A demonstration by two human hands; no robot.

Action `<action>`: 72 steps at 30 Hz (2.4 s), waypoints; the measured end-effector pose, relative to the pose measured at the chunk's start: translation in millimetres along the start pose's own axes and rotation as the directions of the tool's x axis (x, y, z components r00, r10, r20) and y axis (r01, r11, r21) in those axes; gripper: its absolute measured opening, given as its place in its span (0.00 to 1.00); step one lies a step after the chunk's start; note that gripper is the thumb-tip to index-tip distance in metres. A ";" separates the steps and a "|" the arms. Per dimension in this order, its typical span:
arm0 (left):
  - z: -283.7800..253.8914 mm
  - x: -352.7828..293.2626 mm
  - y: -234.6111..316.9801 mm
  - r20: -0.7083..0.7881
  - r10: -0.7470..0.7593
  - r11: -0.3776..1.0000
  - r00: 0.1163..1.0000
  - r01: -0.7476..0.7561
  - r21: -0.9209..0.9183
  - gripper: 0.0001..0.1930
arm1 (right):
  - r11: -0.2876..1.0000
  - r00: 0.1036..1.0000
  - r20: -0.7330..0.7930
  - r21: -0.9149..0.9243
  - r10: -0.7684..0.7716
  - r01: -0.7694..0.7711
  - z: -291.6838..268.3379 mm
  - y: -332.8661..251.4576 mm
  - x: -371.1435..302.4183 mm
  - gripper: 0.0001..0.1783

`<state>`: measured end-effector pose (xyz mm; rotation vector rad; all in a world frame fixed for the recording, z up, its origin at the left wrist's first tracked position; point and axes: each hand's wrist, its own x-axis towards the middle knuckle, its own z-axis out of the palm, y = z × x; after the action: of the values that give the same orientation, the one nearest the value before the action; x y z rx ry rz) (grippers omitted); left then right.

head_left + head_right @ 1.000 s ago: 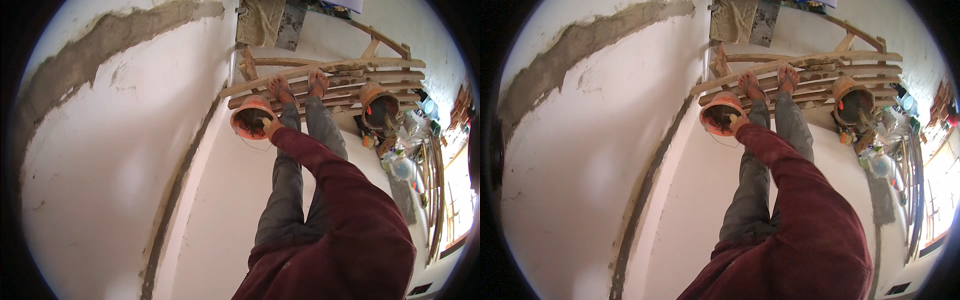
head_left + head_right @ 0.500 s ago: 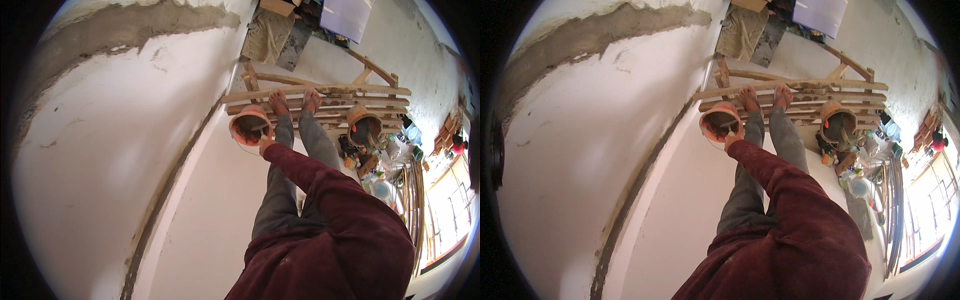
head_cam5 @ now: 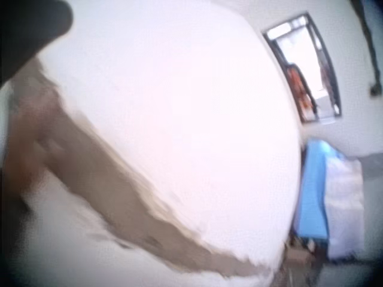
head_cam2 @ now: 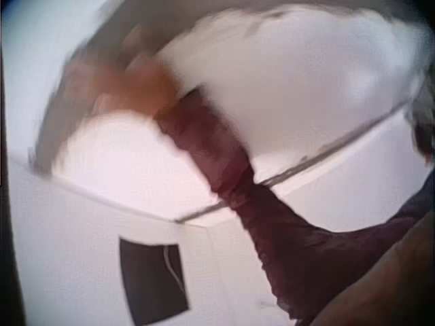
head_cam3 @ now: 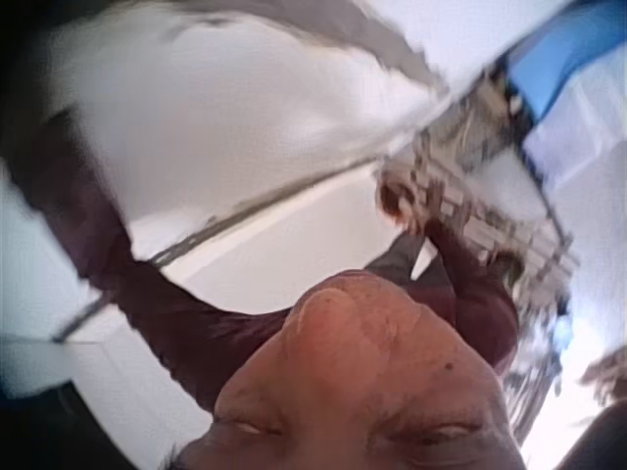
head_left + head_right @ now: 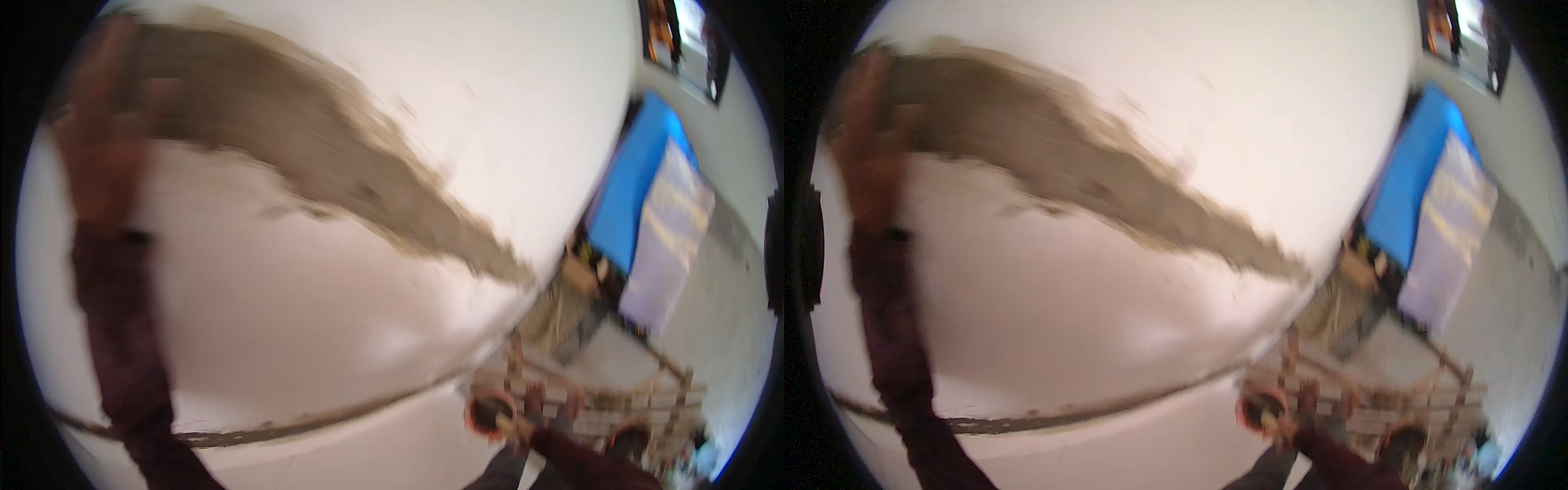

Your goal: The person repairs a vertical crack in a wall by first brushing out debris with a brush and then filling and smoothing the area with wet compound using a trowel.

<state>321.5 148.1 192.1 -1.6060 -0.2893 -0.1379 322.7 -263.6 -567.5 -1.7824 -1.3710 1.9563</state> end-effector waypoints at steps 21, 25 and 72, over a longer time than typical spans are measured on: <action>-30.8 -86.9 -141.9 -0.269 -0.542 0.838 0.796 0.537 -0.100 0.30 | 0.504 0.210 -0.458 -0.788 -0.864 0.353 -481.3 -523.3 -301.4 0.17; -30.9 -88.6 -143.9 -0.237 -0.546 0.833 0.804 0.551 -0.050 0.29 | 0.301 -0.168 -0.352 -0.916 -0.921 0.265 -529.5 -608.5 -336.6 0.16; -28.9 -84.3 -138.4 -0.254 -0.564 0.821 0.786 0.567 -0.069 0.26 | 0.351 -0.042 -0.448 -0.752 -0.893 0.559 -497.6 -605.3 -311.4 0.12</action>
<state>205.9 115.5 304.8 -1.4240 -0.5584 -0.8115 566.5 127.3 138.7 -1.1410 -1.6918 0.0716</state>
